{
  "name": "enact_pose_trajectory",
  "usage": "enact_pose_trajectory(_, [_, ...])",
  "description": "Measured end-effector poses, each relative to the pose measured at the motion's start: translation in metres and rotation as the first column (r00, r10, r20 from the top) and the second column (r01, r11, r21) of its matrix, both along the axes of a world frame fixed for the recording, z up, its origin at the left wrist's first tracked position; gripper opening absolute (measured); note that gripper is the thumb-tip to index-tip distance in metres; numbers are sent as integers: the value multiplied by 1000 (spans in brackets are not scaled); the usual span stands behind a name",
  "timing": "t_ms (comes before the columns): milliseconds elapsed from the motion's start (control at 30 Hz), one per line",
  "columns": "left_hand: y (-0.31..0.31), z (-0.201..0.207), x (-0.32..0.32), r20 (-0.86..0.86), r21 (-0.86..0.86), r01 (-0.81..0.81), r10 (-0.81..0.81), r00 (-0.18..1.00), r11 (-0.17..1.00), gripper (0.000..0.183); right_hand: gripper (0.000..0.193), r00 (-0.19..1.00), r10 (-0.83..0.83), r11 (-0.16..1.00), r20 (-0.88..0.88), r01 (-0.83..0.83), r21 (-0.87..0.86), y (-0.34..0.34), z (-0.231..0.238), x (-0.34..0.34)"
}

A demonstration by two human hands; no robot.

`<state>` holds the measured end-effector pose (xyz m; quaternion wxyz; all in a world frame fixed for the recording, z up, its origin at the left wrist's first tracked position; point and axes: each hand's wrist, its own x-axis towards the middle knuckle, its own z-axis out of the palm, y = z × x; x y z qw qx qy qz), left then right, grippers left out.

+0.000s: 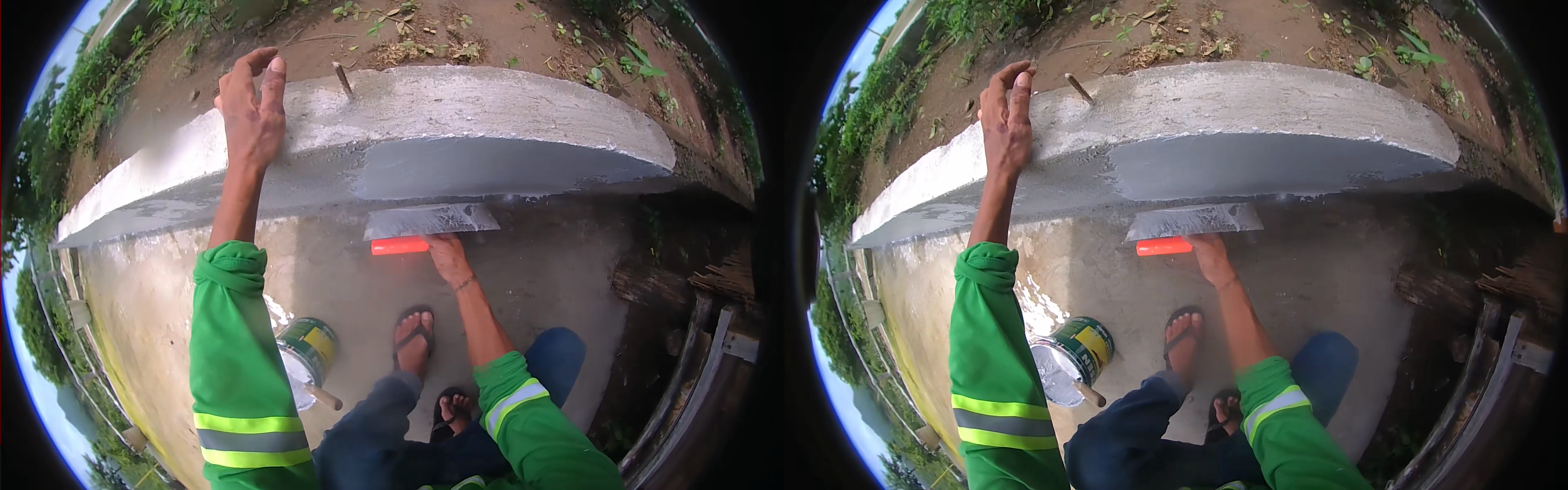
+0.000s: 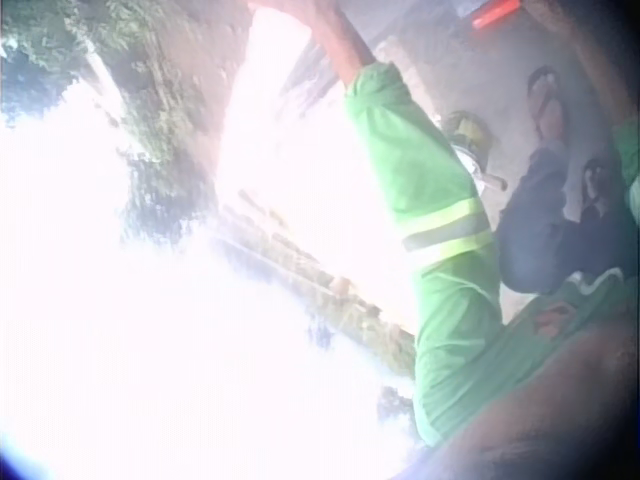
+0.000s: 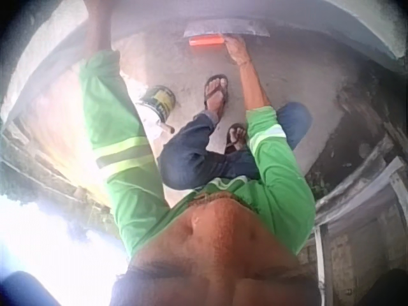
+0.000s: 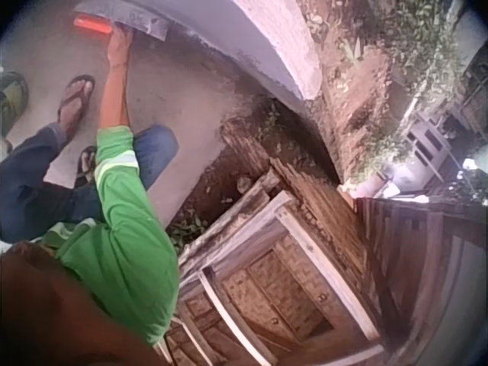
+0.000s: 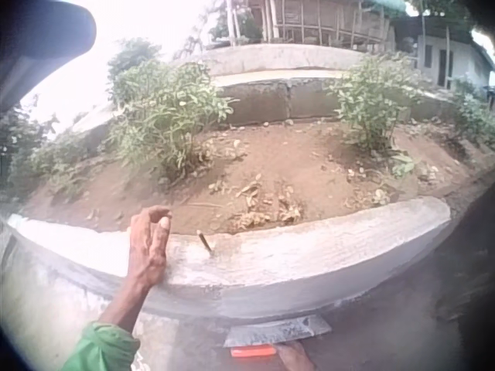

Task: The person applies a white substance to a concrete wall using a trowel, spreading it evenly across the surface and later scooping more substance from a bucket onto the trowel.

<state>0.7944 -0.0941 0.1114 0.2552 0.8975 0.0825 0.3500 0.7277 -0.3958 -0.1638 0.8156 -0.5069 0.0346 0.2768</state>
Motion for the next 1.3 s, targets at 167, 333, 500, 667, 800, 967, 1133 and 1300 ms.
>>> enact_pose_trajectory(167, [2,0,-3,4,-36,-19,20,1000,999,41,26,990,115,991,-77,-109,79,25,-21,20])
enact_pose_trajectory(333, [1,-4,-1,9,-11,-7,7,1000,1000,39,22,988,107,994,-116,-102,44,33,-49,29])
enact_pose_trajectory(500, [0,-4,0,12,-37,8,-8,1000,999,38,25,986,99,993,-132,-90,77,37,-39,41])
enact_pose_trajectory(667, [3,0,-3,31,-18,-19,20,999,1000,37,23,994,94,990,-51,-88,106,46,46,39])
enact_pose_trajectory(800, [4,-5,1,62,-8,-6,6,998,1000,36,25,998,52,992,24,-55,115,43,169,38])
enact_pose_trajectory(967, [5,-3,0,109,-48,10,-4,994,999,35,23,988,83,988,131,-98,116,35,280,38])
enact_pose_trajectory(1133, [4,0,-5,82,-60,16,-11,997,998,35,26,940,-91,988,329,44,148,-12,253,5])
enact_pose_trajectory(1300, [-5,2,-1,53,-72,18,-14,998,997,36,31,936,-37,920,349,168,-354,-86,44,-18])
